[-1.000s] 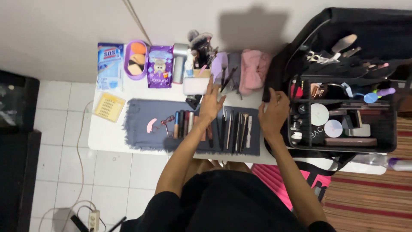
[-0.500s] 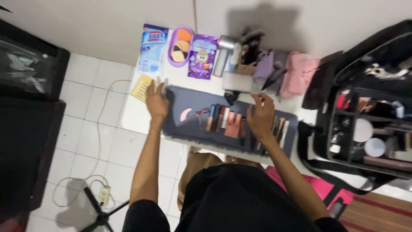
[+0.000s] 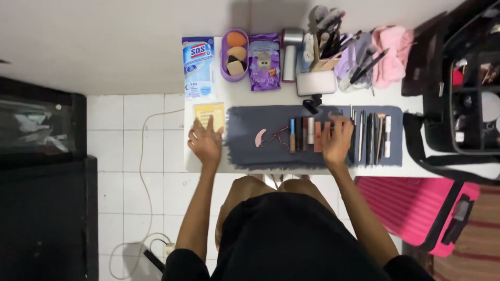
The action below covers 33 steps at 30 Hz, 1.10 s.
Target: The person organizes cosmetic items on a white table, placing brushes, lipsticks, and other makeup tools into a black cosmetic bag. They then move a standing fan to a different location and plug it in.
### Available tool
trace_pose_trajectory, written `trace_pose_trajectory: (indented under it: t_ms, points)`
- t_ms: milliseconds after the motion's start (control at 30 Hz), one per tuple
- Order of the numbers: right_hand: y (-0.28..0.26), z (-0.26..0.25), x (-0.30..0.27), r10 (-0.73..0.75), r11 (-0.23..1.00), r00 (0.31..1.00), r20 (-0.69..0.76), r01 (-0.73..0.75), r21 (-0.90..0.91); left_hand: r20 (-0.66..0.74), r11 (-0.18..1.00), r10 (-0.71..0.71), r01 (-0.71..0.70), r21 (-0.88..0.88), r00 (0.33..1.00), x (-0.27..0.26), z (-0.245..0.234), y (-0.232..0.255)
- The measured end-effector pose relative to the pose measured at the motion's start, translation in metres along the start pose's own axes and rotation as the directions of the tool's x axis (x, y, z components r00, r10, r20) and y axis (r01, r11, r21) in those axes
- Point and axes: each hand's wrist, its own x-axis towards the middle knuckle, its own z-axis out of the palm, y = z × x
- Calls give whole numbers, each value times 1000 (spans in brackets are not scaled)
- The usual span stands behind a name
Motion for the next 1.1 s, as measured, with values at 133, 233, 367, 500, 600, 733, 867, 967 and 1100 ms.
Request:
trace_pose_trajectory:
  t_ms: [133, 233, 367, 500, 600, 733, 867, 967, 1100]
  points:
    - [-33, 23, -25, 101, 995, 979, 179, -95, -39, -155, 978, 199, -207, -35, 968, -17, -1, 17]
    - [-50, 52, -30, 97, 993, 931, 351, -116, 32, 35, 859, 480, -462, -220, 876, -16, -4, 39]
    - [-63, 88, -23, -53, 998, 934, 354, 65, -21, 193, 662, 736, -629, -408, 649, -17, -1, 64]
    - [-83, 100, -18, 1, 1000, 902, 432, -6, 9, 283, 659, 749, -628, -413, 599, -8, 18, 73]
    - [-85, 97, -19, 38, 999, 900, 434, -32, -21, 318, 672, 739, -613, -416, 595, -5, 15, 77]
    - [-67, 85, -47, 116, 986, 965, 234, -85, -140, 171, 545, 833, -722, -427, 527, 1, -9, 82]
    - [-30, 77, -72, 75, 925, 955, 286, 40, -378, 178, 418, 909, -821, -389, 378, 2, -4, 95]
    - [-29, 79, -88, 78, 913, 880, 468, 125, -388, 206, 425, 905, -828, -366, 373, -7, 13, 105]
    - [-43, 94, -95, 152, 917, 860, 488, 62, -394, 289, 479, 869, -830, -286, 402, -18, 22, 107]
